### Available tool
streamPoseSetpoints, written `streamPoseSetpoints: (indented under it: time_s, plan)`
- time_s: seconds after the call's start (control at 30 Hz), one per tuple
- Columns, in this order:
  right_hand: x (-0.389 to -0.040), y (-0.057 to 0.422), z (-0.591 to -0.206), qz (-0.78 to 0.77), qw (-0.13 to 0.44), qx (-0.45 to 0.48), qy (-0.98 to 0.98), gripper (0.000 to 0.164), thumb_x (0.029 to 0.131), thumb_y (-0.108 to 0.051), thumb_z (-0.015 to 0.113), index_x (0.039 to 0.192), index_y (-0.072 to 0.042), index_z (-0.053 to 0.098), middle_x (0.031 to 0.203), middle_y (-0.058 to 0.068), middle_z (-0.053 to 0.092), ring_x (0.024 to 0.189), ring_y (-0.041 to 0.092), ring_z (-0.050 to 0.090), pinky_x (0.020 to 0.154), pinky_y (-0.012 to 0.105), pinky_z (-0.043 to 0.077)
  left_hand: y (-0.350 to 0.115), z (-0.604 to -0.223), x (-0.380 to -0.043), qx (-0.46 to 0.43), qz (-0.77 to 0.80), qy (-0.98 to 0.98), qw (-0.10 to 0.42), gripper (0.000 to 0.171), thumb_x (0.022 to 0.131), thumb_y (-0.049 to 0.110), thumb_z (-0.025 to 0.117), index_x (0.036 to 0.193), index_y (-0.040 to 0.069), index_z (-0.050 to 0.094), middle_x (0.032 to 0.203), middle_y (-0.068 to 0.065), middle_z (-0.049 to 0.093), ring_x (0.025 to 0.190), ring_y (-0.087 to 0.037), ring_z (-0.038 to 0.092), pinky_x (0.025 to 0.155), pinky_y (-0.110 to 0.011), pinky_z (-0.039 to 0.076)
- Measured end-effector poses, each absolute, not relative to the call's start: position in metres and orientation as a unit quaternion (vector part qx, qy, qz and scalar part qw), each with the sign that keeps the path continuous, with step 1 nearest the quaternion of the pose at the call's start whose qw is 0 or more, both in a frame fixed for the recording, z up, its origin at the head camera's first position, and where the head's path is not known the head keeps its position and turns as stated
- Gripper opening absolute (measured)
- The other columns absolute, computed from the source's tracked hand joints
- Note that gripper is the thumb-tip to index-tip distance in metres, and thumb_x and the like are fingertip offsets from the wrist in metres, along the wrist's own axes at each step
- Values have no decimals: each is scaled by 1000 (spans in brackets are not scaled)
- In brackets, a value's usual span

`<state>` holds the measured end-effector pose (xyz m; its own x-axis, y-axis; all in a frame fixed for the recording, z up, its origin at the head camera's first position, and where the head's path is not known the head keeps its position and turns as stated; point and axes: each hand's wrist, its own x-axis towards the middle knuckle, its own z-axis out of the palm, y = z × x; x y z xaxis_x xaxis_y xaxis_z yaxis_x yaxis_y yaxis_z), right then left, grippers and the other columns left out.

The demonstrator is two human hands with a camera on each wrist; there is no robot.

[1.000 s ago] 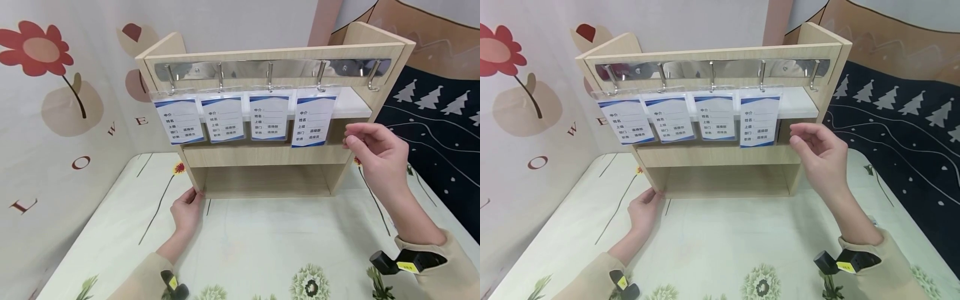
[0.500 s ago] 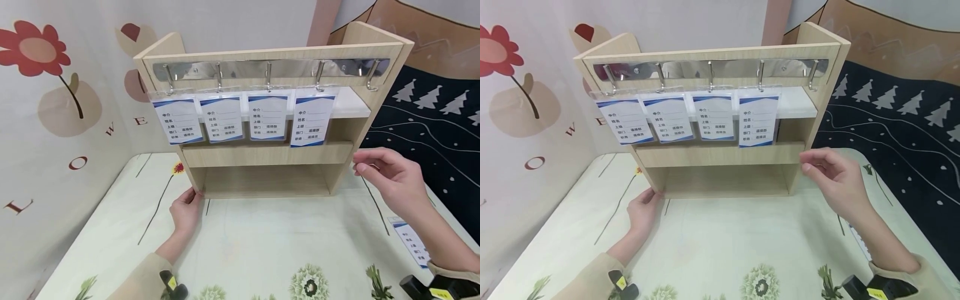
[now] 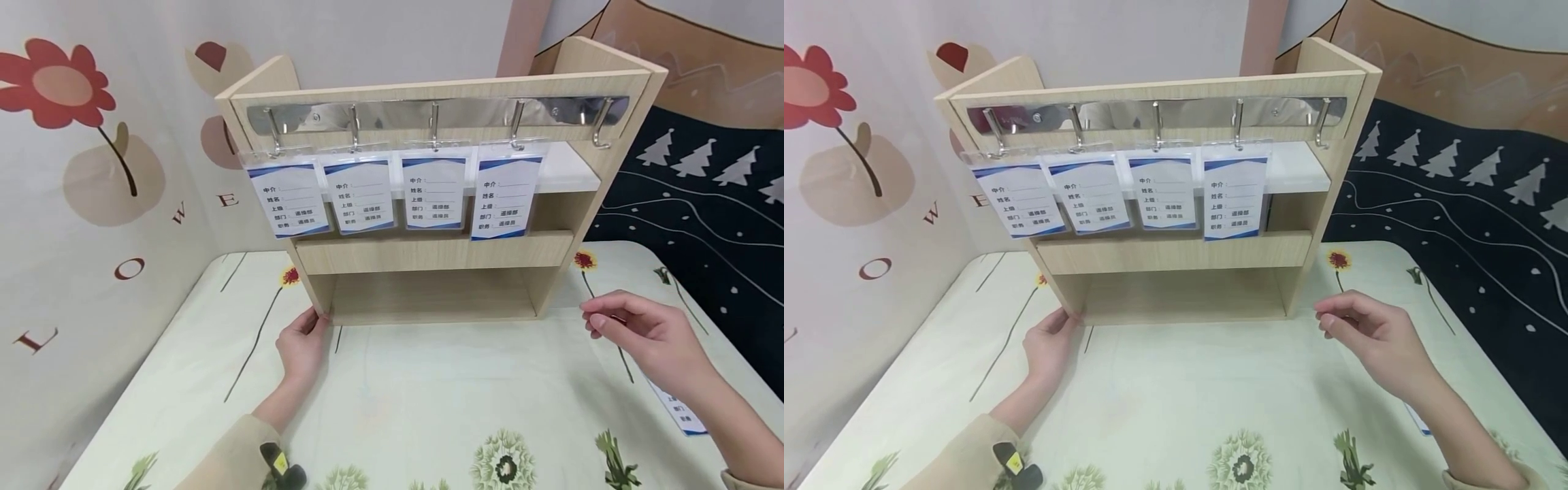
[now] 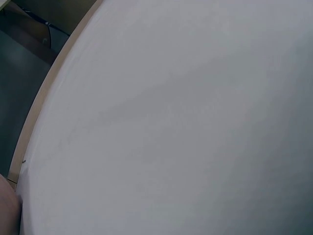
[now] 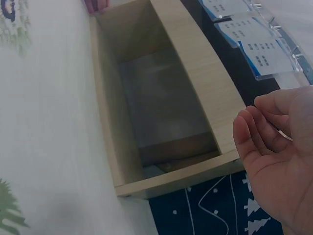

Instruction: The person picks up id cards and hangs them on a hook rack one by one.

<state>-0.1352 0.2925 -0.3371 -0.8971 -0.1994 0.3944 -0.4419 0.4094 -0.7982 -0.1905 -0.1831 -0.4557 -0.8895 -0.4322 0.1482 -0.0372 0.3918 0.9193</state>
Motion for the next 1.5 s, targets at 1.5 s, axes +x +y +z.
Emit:
streamPoseSetpoints:
  time_s: [1.5]
  plan:
    - [-124,323,-400,535,45,150,-830,16,99,8,59,112,7,69,92,8,72,78,16,68,71,22,58,-183,-455,-190,139,-542,-807,188,34,102,12,64,133,0,67,126,-18,69,118,-30,66,94,-28,54]
